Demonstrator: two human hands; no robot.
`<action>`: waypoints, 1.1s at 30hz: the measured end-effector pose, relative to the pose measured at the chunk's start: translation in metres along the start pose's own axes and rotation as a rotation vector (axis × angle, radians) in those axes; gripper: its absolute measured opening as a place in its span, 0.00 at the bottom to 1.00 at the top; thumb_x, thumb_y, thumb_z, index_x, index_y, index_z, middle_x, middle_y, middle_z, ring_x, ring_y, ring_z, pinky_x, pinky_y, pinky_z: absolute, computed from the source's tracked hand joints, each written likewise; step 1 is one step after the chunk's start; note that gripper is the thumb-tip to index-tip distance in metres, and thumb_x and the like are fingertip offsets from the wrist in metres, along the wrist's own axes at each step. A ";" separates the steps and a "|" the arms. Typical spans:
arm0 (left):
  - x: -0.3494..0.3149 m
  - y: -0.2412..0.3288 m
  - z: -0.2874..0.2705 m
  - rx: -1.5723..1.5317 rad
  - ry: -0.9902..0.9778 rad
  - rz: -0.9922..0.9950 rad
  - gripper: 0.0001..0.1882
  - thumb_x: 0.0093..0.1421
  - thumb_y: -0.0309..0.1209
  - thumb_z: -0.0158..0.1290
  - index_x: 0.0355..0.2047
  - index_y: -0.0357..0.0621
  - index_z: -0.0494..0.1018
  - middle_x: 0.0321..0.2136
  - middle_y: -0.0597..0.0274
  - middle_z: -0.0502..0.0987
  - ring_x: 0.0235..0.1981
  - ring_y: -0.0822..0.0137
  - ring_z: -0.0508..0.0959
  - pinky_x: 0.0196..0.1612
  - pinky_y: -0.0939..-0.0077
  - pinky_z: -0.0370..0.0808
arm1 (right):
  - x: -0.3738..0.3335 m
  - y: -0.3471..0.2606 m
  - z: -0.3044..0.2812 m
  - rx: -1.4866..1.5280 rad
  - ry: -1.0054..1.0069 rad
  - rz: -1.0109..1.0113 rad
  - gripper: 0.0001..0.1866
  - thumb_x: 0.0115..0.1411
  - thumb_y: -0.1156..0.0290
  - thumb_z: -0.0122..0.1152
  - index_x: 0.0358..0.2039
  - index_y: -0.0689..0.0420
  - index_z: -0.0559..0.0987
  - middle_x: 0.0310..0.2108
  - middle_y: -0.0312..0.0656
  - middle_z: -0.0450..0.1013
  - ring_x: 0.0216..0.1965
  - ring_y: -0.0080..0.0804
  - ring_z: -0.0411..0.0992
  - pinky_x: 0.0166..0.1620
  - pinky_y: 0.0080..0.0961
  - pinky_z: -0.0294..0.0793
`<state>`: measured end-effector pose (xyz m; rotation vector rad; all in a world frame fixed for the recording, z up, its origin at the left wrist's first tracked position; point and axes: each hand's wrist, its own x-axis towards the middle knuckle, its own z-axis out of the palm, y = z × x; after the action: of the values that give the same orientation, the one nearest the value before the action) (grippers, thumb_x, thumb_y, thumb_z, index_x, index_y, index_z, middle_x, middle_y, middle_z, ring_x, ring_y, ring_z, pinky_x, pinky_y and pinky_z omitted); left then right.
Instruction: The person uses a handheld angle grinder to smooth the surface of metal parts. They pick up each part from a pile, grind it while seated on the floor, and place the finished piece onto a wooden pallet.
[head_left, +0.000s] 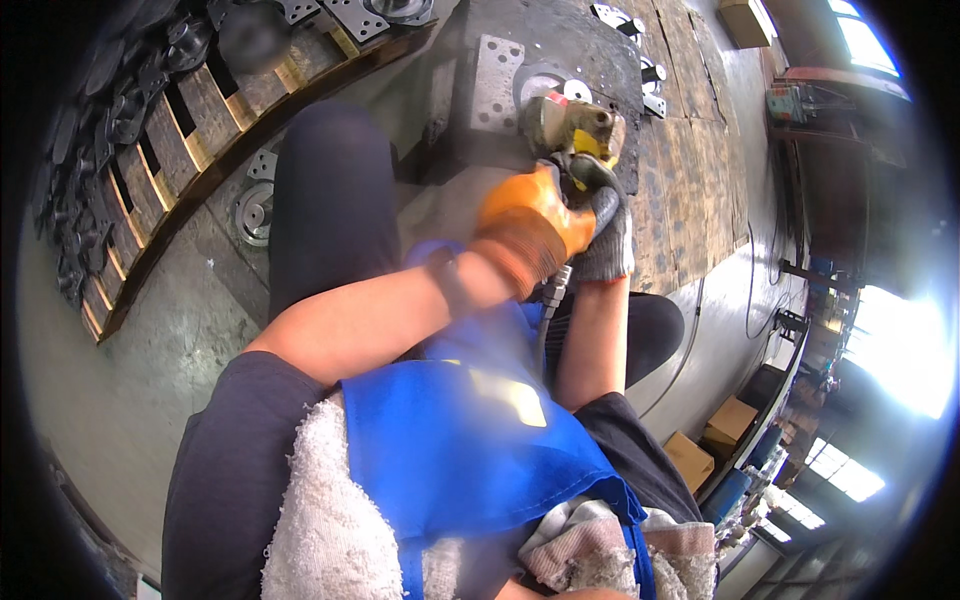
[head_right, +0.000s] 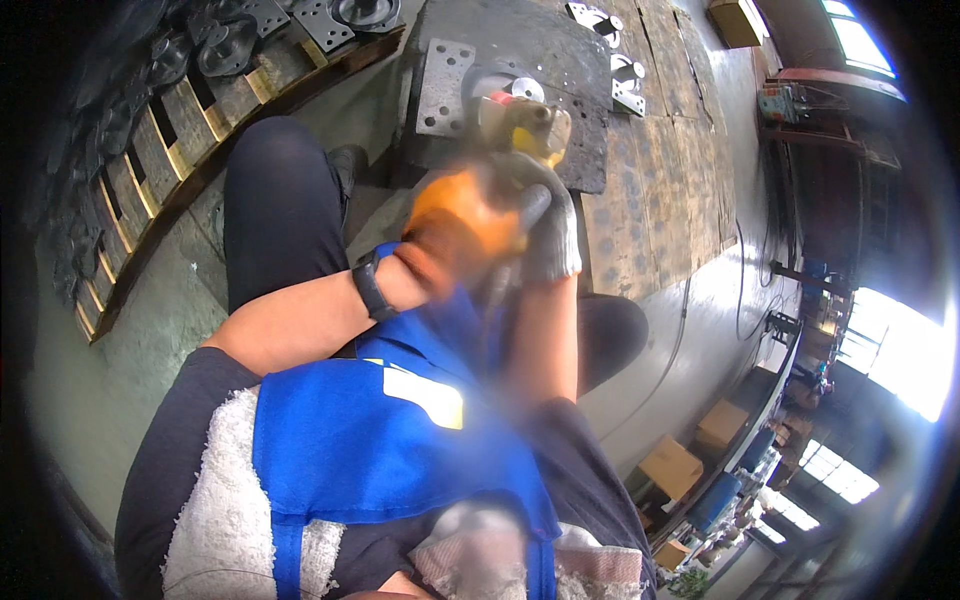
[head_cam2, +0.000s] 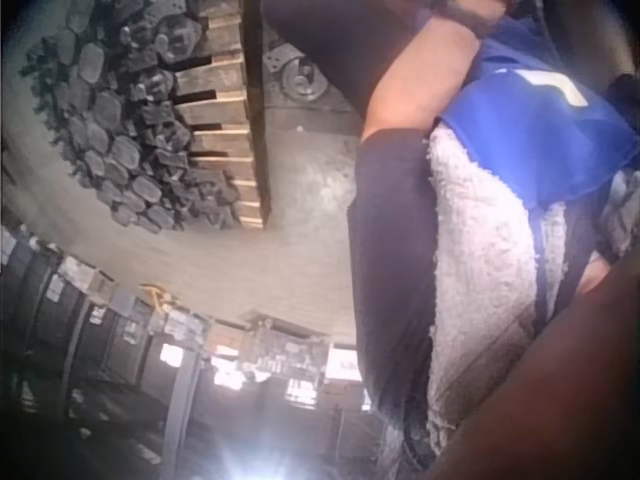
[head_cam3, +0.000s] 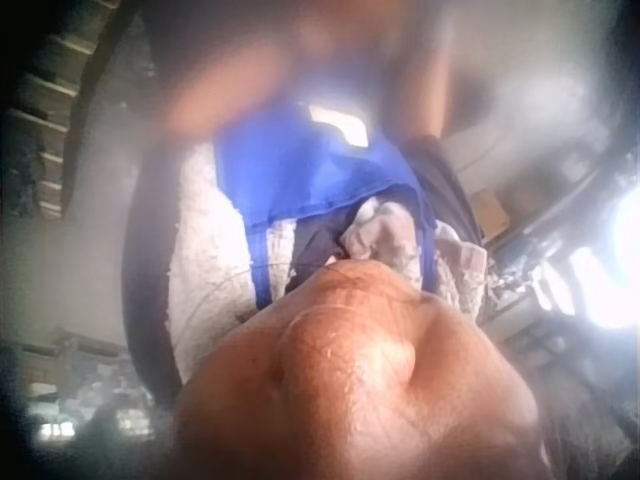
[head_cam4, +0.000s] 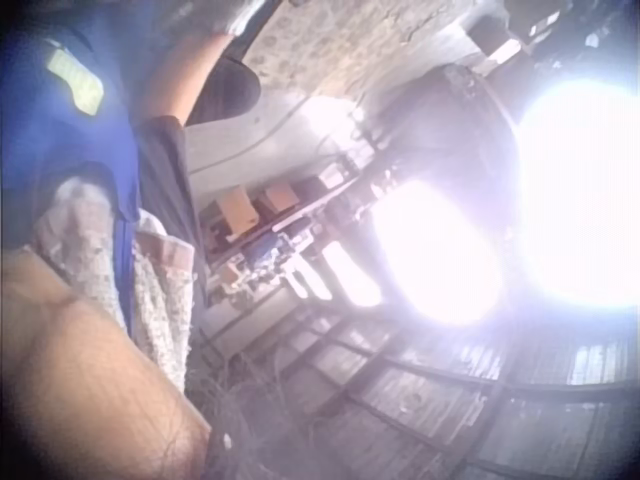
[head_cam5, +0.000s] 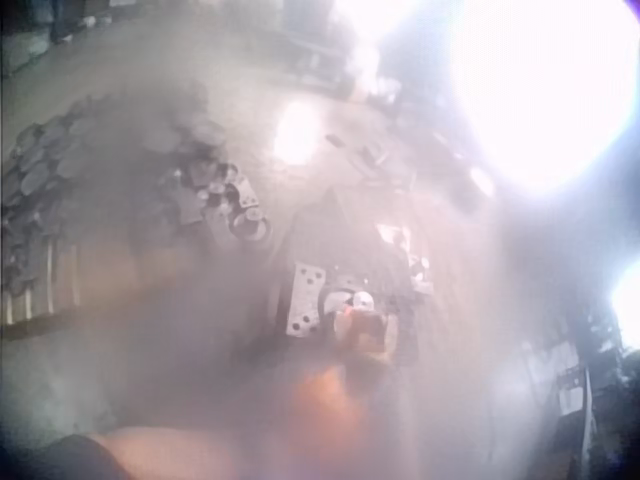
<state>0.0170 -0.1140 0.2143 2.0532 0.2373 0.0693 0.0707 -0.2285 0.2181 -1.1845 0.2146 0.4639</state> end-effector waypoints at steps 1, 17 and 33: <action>-0.002 0.009 -0.011 0.002 -0.006 -0.017 0.22 0.60 0.54 0.53 0.40 0.49 0.74 0.31 0.50 0.76 0.31 0.48 0.77 0.35 0.52 0.73 | -0.008 -0.006 0.010 -0.003 -0.061 -0.004 0.16 0.65 0.69 0.51 0.49 0.64 0.78 0.40 0.40 0.76 0.41 0.27 0.74 0.45 0.22 0.73; 0.004 0.005 -0.004 0.042 0.015 -0.061 0.18 0.60 0.52 0.54 0.39 0.53 0.76 0.32 0.52 0.76 0.32 0.50 0.77 0.33 0.55 0.74 | 0.004 -0.001 0.007 0.041 -0.012 0.039 0.14 0.63 0.69 0.56 0.46 0.64 0.78 0.39 0.44 0.78 0.39 0.31 0.75 0.45 0.25 0.75; 0.000 0.008 -0.010 0.053 -0.094 -0.181 0.27 0.55 0.56 0.54 0.40 0.45 0.74 0.34 0.51 0.79 0.33 0.51 0.79 0.35 0.57 0.75 | 0.004 0.021 -0.021 -0.244 -0.035 -0.130 0.17 0.65 0.75 0.52 0.54 0.64 0.72 0.50 0.52 0.75 0.49 0.41 0.75 0.57 0.37 0.74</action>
<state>0.0162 -0.1089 0.2258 2.0726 0.3681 -0.1454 0.0664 -0.2409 0.1911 -1.4181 0.0510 0.4041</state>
